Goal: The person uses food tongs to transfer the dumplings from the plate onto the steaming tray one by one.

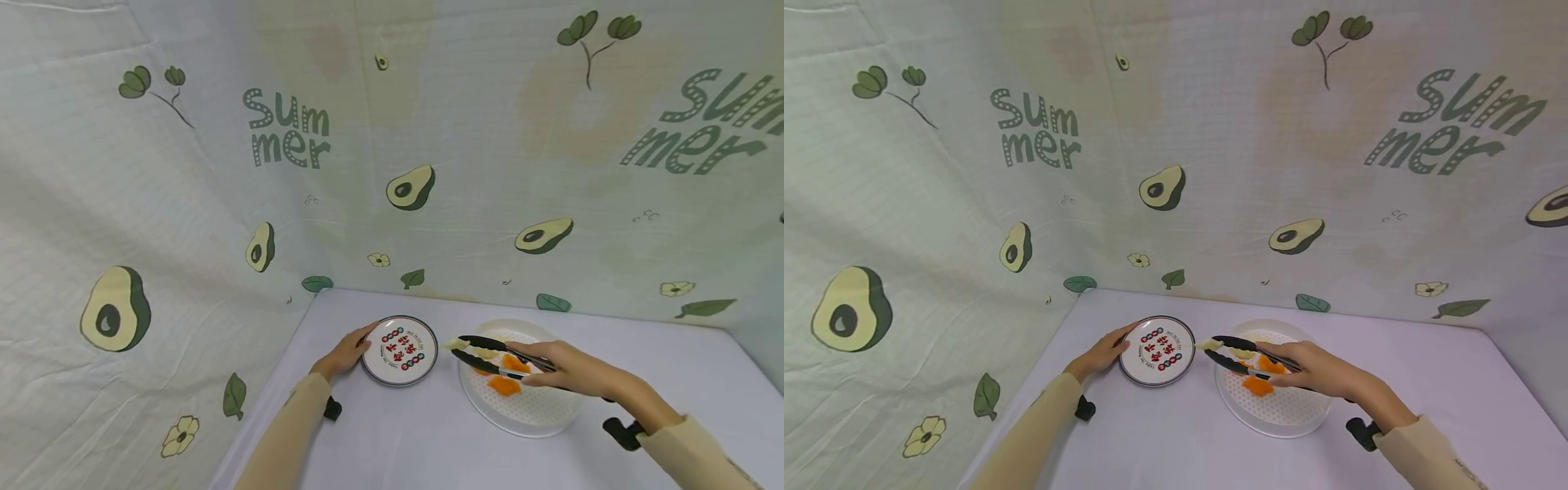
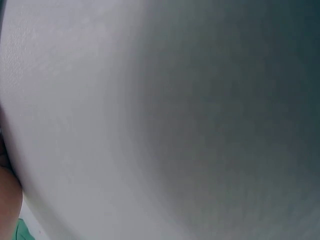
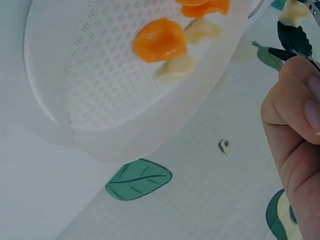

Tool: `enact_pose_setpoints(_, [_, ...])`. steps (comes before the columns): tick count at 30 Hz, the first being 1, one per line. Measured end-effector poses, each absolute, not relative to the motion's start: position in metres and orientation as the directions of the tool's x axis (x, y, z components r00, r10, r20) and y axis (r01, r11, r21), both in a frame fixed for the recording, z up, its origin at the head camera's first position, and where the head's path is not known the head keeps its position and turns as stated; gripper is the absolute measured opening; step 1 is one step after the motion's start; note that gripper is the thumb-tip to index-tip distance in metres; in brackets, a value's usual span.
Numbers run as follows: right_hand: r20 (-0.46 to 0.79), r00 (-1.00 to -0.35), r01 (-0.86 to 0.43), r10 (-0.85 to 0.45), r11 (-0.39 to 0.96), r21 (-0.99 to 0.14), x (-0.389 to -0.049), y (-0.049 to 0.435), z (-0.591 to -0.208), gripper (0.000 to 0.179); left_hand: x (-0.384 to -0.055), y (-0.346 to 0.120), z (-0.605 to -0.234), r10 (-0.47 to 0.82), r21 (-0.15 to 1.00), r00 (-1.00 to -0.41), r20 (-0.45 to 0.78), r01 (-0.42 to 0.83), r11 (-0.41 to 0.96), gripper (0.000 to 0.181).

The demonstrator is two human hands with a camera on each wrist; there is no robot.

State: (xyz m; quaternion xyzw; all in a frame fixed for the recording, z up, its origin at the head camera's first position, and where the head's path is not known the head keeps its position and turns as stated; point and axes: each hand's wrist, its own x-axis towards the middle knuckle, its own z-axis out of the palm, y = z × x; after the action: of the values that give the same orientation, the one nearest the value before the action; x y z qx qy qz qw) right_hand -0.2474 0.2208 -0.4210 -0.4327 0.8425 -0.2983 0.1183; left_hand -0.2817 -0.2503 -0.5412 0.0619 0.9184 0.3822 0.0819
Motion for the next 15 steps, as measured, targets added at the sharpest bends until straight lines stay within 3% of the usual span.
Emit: enact_pose_setpoints(15, [0.093, -0.657, -0.636, -0.748, 0.483, -0.602, -0.239, 0.267, -0.433, 0.059, -0.281, -0.252, -0.541, 0.211, 0.701, -0.975, -0.074, 0.100, 0.706, 0.051])
